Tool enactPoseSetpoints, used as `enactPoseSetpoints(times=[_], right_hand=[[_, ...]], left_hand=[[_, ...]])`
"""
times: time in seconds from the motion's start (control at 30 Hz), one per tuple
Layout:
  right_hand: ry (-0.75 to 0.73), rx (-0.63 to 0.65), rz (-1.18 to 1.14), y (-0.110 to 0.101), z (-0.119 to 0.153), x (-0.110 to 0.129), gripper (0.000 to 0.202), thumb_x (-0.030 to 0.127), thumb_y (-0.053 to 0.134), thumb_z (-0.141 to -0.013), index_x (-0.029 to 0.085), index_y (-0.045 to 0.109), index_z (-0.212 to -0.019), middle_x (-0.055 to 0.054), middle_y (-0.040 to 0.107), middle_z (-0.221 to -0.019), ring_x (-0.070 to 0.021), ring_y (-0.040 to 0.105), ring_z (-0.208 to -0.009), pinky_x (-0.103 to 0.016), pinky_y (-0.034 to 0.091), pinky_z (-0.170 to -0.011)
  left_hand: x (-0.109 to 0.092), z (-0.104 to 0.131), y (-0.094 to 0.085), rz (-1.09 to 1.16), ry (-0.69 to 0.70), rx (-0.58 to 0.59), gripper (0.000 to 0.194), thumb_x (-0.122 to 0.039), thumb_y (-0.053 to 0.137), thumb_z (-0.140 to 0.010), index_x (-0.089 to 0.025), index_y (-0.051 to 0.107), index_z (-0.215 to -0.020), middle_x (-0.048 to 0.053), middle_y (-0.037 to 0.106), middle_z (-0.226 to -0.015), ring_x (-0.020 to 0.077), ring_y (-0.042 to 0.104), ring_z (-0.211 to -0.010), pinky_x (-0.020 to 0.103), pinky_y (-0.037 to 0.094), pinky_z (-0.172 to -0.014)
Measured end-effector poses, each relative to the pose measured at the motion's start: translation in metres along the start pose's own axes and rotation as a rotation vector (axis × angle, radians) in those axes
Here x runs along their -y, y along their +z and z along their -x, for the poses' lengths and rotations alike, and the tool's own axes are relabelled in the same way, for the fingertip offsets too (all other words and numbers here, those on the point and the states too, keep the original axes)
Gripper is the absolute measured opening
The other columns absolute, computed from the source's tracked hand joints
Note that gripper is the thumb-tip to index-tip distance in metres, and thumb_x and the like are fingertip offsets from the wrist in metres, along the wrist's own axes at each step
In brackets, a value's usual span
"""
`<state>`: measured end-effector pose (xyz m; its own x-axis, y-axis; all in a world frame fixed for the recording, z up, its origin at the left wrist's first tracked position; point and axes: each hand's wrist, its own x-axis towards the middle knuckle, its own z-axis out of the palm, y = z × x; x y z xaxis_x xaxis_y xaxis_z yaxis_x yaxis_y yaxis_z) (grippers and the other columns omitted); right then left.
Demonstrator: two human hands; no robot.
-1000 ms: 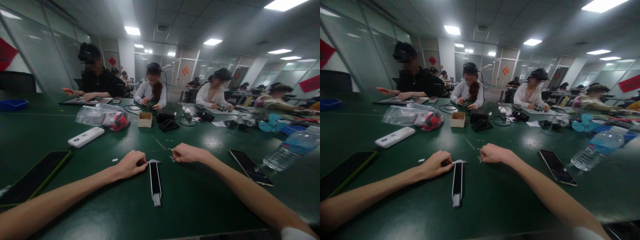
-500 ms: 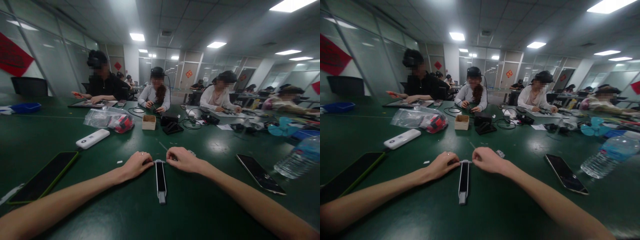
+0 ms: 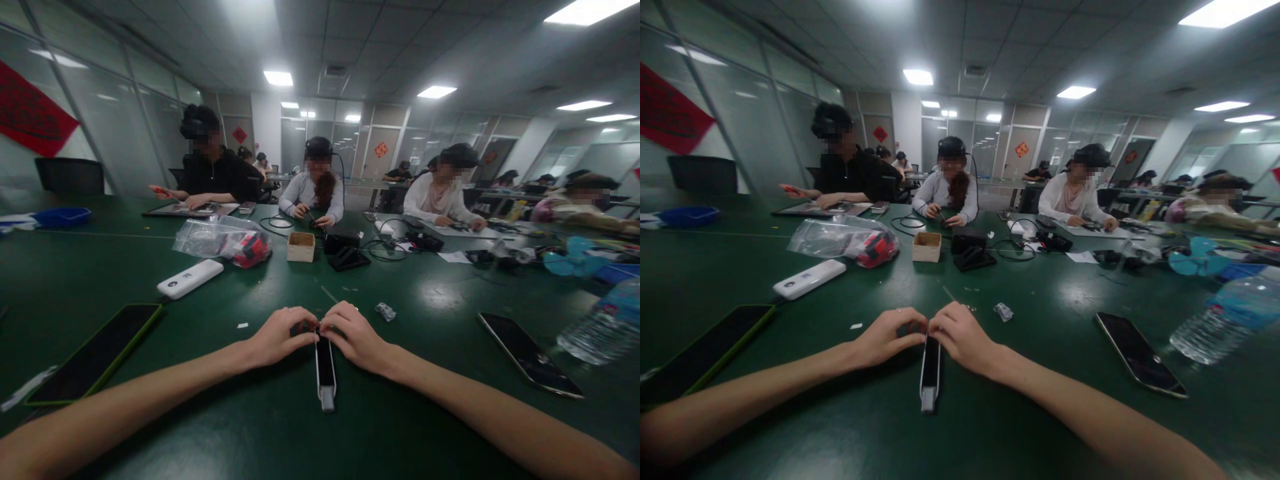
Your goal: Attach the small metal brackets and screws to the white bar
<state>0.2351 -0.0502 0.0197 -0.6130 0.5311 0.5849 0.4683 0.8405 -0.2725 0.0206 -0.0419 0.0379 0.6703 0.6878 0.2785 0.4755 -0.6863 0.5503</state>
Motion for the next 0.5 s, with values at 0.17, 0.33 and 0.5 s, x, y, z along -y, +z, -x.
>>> enactPoseSetpoints(times=[0.17,0.33,0.5], right_hand=[[-0.235,-0.052,0.181,-0.003,0.0006,0.0014,0.02,0.017,0.042,-0.095,0.016,0.059,-0.086,-0.006,0.059,-0.084,-0.0166,0.049,-0.079,-0.03,0.038,-0.069],[-0.323,-0.086,0.249,-0.0034,0.0006,0.0008,0.022,0.016,0.041,-0.095,0.016,0.06,-0.085,-0.005,0.06,-0.081,-0.0156,0.05,-0.079,-0.028,0.037,-0.068],[-0.341,-0.091,0.257,-0.001,0.0011,0.0008,0.02,0.016,0.043,-0.094,0.016,0.061,-0.086,-0.006,0.061,-0.082,-0.016,0.051,-0.08,-0.029,0.038,-0.069]], left_hand=[[-0.0089,0.0003,-0.0009,0.071,-0.008,0.034,0.014,-0.027,0.059,-0.084,-0.017,0.062,-0.093,0.001,0.064,-0.087,0.013,0.058,-0.074,0.023,0.045,-0.07],[-0.0108,0.0005,-0.0011,0.049,-0.019,0.059,0.013,-0.025,0.062,-0.081,-0.016,0.063,-0.09,0.0,0.063,-0.085,0.0123,0.058,-0.072,0.022,0.044,-0.069],[-0.0115,0.0002,-0.0029,0.017,-0.047,0.085,0.013,-0.025,0.064,-0.079,-0.017,0.064,-0.089,0.0,0.063,-0.083,0.0127,0.057,-0.072,0.022,0.043,-0.068]])
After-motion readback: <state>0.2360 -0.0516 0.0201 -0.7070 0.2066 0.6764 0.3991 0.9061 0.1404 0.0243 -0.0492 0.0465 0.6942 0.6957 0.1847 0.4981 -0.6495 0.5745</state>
